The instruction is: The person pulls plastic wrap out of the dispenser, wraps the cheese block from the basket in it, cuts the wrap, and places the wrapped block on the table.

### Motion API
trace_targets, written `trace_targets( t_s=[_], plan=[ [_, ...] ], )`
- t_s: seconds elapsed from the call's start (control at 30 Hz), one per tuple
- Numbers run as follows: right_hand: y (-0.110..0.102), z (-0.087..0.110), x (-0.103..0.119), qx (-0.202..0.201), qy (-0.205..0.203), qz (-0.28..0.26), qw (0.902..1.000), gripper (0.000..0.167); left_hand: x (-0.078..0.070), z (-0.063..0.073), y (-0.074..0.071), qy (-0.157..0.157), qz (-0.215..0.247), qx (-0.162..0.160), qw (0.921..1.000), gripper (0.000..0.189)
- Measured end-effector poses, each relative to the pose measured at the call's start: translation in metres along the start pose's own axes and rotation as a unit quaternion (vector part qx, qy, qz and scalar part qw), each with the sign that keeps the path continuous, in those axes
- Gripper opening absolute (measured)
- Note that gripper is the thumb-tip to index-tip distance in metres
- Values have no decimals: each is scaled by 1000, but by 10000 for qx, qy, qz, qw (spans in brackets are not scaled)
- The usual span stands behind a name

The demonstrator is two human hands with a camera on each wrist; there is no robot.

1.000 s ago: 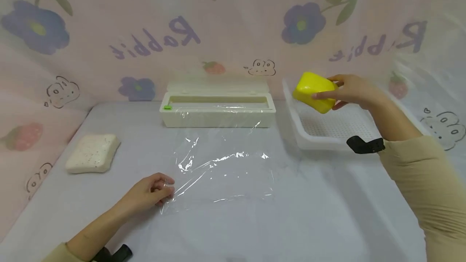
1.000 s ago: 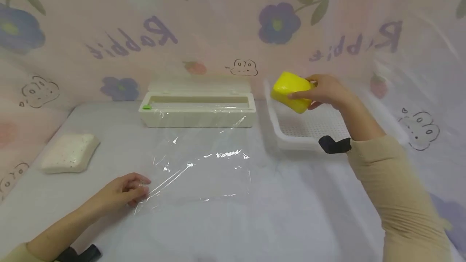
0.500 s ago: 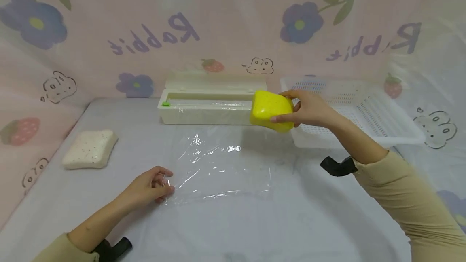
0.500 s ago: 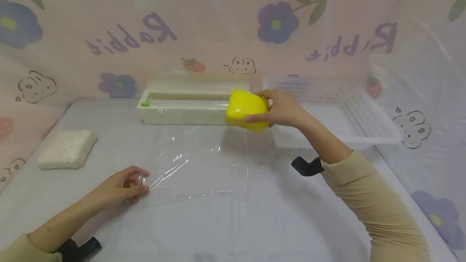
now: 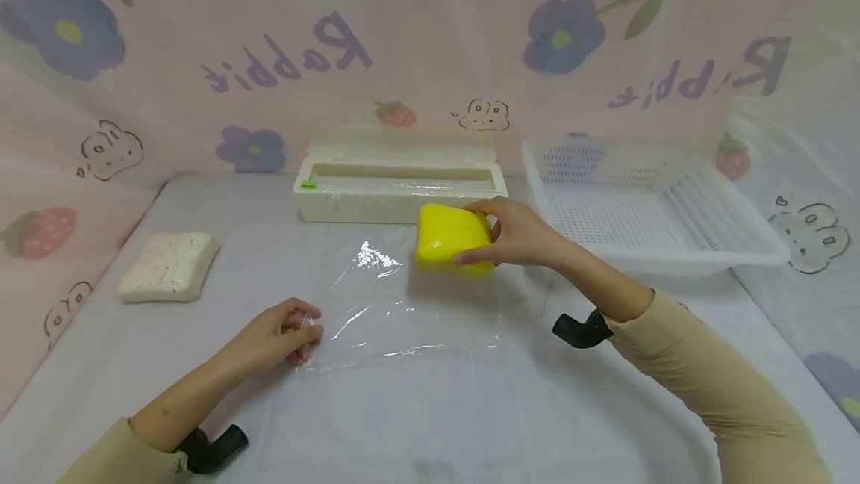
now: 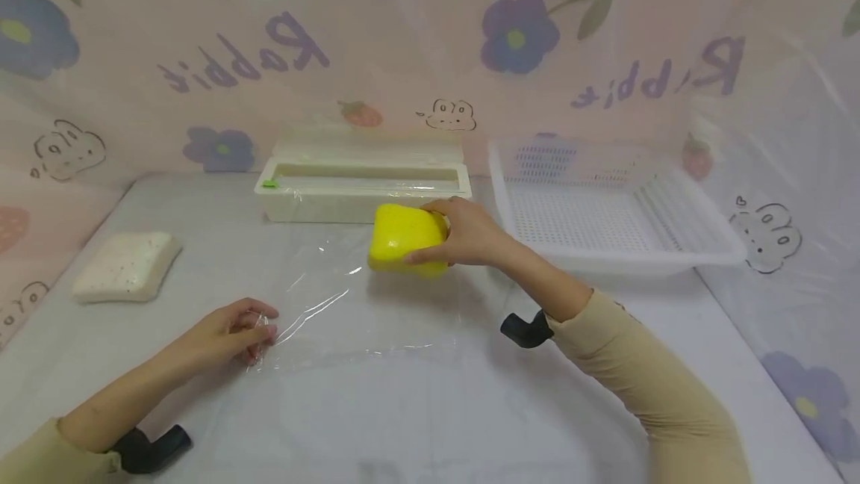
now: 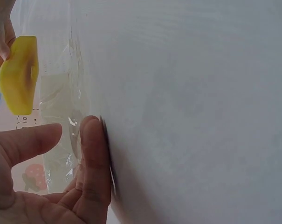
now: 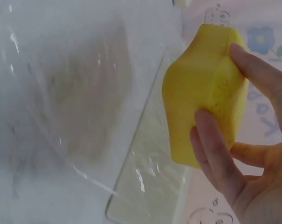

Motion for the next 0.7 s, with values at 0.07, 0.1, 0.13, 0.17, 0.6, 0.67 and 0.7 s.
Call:
trace_targets(
  t_s=[0.07,0.1,0.13,0.17,0.6,0.67,0.7],
  plan=[
    [9,-3,7,-1,-125,204,9997,79,-1,-1,0,-20,43,47,10000,41],
    [14,-5,10,18,-161,306,9994,79,-1,-2,0,-41,74,60,9999,41],
    [19,-7,12,61,-181,393,9990,80,0,-1,0,-86,101,66,9999,42],
    [25,-8,15,131,-182,435,9988,81,0,-1,0,-120,109,76,9998,42],
    [70,-27,37,586,-330,604,9959,84,4,-1,-2,-139,117,93,9998,42],
    [72,-27,36,597,-228,609,9961,84,4,-1,-2,-125,92,111,9998,43],
    [74,-27,35,613,-156,610,9961,85,4,-2,-1,-141,88,130,9998,44]
  ],
)
Point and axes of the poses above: each hand's wrist, its own z-axis away from the middle knuckle, its own y-axis out of the palm, x = y × z, the point moved 10 cm from there along -z, towards the middle knuckle, and after that the axes turned 1 degree about -z, right-handed, at the moved point
